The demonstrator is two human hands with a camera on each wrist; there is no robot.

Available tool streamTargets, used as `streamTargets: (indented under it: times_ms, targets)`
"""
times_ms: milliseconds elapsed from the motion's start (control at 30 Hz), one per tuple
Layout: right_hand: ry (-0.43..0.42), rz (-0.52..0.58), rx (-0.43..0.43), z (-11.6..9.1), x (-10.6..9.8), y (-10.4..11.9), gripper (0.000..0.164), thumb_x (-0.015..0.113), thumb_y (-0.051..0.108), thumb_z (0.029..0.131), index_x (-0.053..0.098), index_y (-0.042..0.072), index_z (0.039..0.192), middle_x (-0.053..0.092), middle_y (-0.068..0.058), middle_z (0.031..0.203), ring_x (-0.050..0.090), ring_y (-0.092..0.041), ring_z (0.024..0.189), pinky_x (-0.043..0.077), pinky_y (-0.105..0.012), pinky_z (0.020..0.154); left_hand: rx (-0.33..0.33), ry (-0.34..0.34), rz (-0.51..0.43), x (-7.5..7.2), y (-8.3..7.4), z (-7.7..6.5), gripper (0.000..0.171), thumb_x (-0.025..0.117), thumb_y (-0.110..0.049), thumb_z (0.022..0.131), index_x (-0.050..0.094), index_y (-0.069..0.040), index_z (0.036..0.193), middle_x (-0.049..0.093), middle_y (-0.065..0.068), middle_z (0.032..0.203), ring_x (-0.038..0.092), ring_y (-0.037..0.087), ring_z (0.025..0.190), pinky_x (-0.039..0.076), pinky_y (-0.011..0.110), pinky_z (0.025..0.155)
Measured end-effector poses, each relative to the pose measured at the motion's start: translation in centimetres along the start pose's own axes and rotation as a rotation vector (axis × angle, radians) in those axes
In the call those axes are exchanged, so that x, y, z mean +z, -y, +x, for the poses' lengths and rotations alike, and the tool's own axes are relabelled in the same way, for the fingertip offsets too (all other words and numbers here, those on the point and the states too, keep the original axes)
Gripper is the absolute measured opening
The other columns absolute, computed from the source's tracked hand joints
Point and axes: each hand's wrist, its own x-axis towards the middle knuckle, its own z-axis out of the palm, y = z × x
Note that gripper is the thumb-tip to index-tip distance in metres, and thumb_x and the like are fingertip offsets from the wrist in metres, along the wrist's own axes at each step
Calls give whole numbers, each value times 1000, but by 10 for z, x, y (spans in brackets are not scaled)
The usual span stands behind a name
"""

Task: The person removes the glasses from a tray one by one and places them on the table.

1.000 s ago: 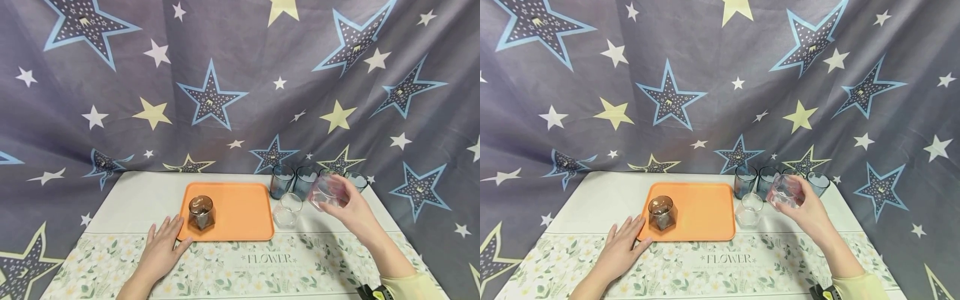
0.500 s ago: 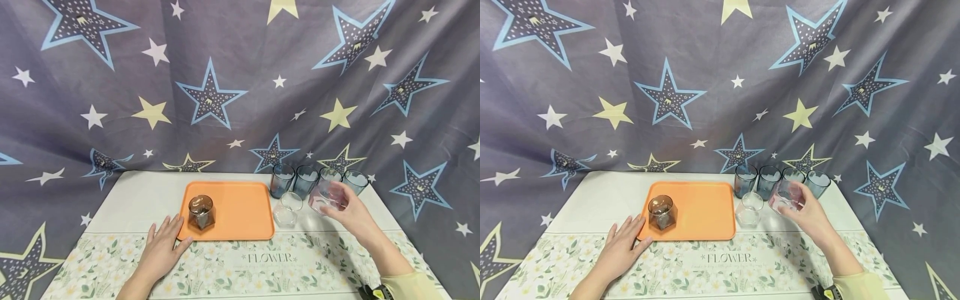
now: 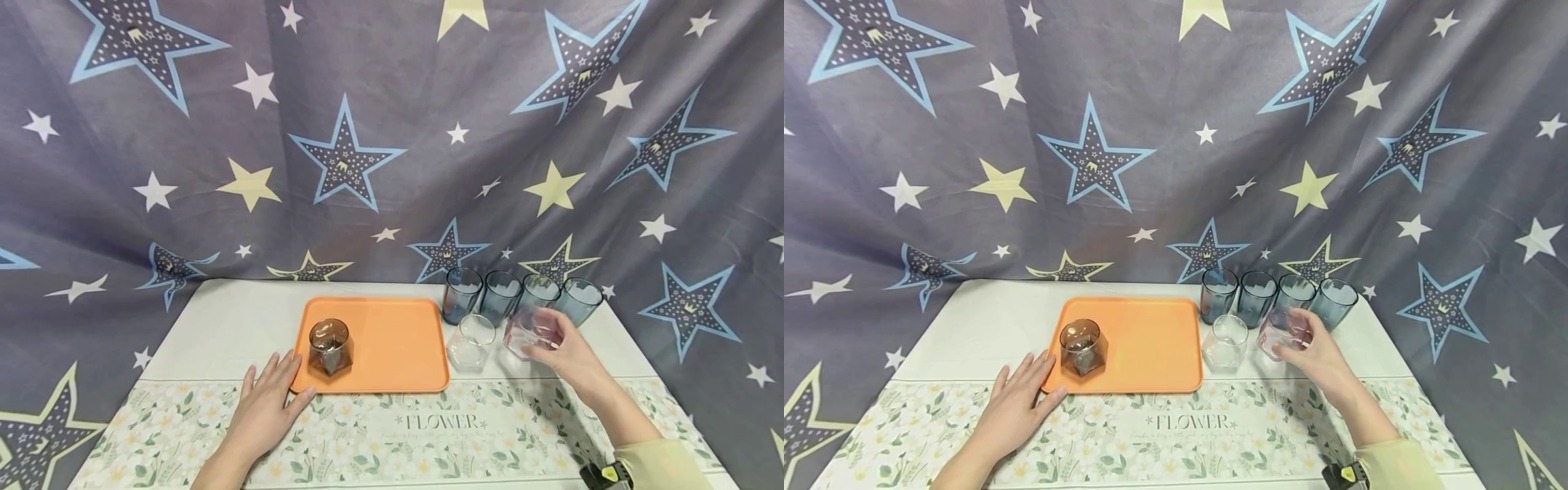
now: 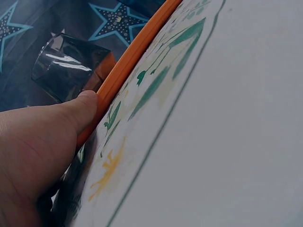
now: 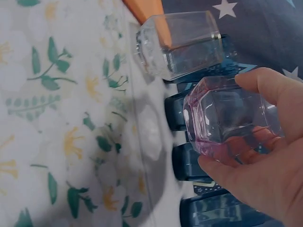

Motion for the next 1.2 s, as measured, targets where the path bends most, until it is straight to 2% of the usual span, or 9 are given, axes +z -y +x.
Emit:
streamTargets:
  times_ms: [200,467,733,967,1200]
  targets:
    - [11,4,35,4,5,-11,91,82,6,100,23,-5,169,40,-32,161,46,-52,146,54,-15,95,2,-7,-7,-1,-1,-1,82,64,-58,110,46,-1,167,40,21,173,24,48,164,-1,72,130]
    - [20,35,61,8,12,-21,91,81,5,99,23,-5,168,39,-32,161,45,-50,148,53,-15,96,1,-10,-6,0,-1,-2,82,64,-57,110,47,-1,167,41,21,173,25,48,164,0,72,130]
    - [26,23,84,11,16,-26,90,82,7,100,24,-3,168,41,-32,162,46,-51,148,54,-17,95,3,-13,1,1,1,-1,83,63,-59,110,47,-1,167,41,21,173,25,48,164,0,72,130]
    - [19,19,95,9,20,-28,89,81,5,99,25,-4,167,42,-32,160,52,-51,143,56,-19,95,3,-5,4,2,1,0,83,63,-60,110,46,-1,167,41,20,173,24,48,164,0,72,130]
    - [19,13,89,9,20,-29,89,81,6,99,25,-4,168,41,-31,161,49,-47,145,54,-18,95,2,-12,5,1,-1,0,83,62,-59,110,46,-2,167,40,20,173,24,48,164,-1,72,130]
